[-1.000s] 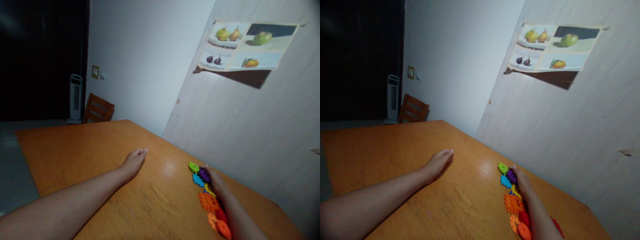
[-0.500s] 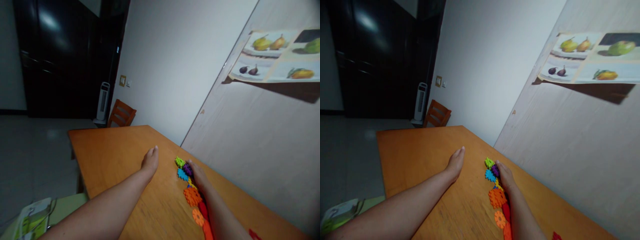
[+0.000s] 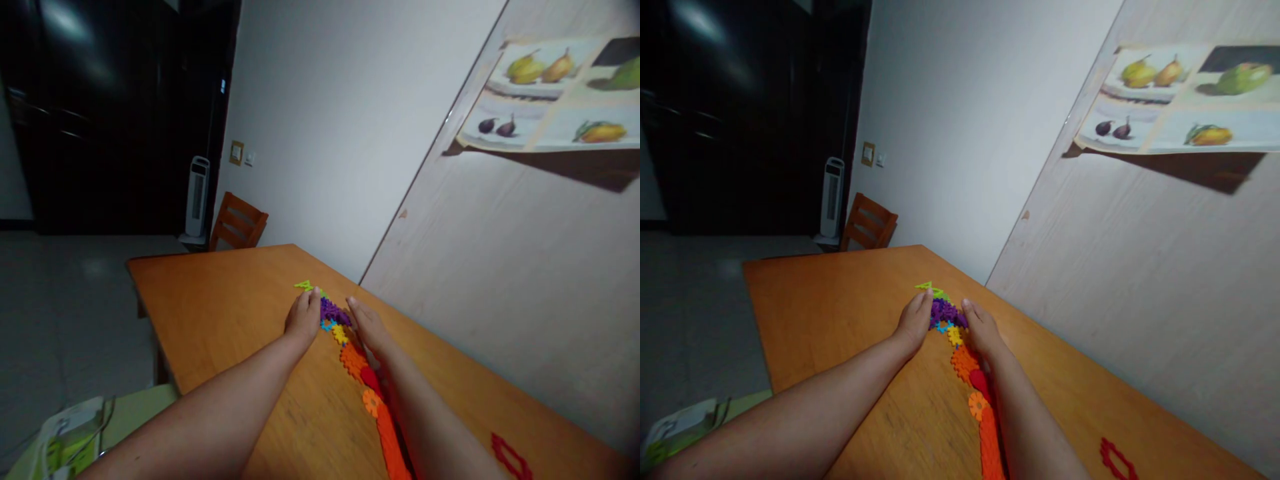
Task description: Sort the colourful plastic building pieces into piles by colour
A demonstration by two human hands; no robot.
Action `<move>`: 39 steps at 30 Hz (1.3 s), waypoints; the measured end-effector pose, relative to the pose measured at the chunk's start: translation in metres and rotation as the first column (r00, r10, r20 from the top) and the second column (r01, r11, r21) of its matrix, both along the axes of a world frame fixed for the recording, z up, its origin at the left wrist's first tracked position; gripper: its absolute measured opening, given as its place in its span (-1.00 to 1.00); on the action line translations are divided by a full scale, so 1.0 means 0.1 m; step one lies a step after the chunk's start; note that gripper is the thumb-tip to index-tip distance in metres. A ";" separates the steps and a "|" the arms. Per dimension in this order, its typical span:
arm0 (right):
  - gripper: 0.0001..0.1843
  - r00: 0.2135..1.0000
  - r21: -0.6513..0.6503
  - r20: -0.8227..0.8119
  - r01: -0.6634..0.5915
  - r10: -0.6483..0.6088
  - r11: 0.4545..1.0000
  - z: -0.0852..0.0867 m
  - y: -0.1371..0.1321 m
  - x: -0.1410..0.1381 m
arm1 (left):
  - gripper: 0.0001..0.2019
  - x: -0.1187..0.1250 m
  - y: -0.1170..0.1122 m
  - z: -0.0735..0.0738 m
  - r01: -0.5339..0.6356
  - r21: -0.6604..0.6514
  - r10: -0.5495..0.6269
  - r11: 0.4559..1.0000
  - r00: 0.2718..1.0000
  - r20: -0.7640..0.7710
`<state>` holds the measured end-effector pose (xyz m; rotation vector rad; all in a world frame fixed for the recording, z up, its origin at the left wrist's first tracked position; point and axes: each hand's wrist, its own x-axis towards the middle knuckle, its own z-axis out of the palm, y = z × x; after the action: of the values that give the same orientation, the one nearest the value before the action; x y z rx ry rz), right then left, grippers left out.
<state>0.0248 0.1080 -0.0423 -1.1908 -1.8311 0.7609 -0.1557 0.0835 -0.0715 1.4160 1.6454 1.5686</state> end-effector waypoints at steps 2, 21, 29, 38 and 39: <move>-0.21 0.991 0.016 0.039 0.128 -0.129 0.992 -0.03 -0.13 0.39 | -0.44 0.00 0.00 0.00 -0.017 0.001 0.017 1.000 1.000 0.005; -0.37 0.720 -0.043 0.352 0.650 -0.598 0.758 -0.43 -1.55 2.96 | -0.46 0.01 -0.04 0.10 -0.002 0.001 0.002 1.000 0.993 -0.118; -0.32 0.886 0.036 0.365 0.292 -0.284 0.956 -0.26 -1.21 1.16 | -0.45 0.01 -0.05 0.10 0.021 -0.013 -0.022 1.000 0.994 -0.104; -0.20 0.986 -0.087 0.123 0.124 -0.112 0.989 -0.15 -1.66 0.77 | -0.44 0.00 0.01 0.05 0.015 -0.001 -0.015 1.000 0.995 -0.094; -0.17 0.980 -0.081 0.169 0.118 -0.103 0.990 -0.18 -1.78 0.86 | -0.44 0.00 0.01 0.05 0.009 0.000 -0.009 1.000 0.994 -0.113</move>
<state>0.1113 -0.0704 -0.0600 -1.4388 -1.8613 0.7073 -0.1554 0.0848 -0.0667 1.5355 1.7004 1.5091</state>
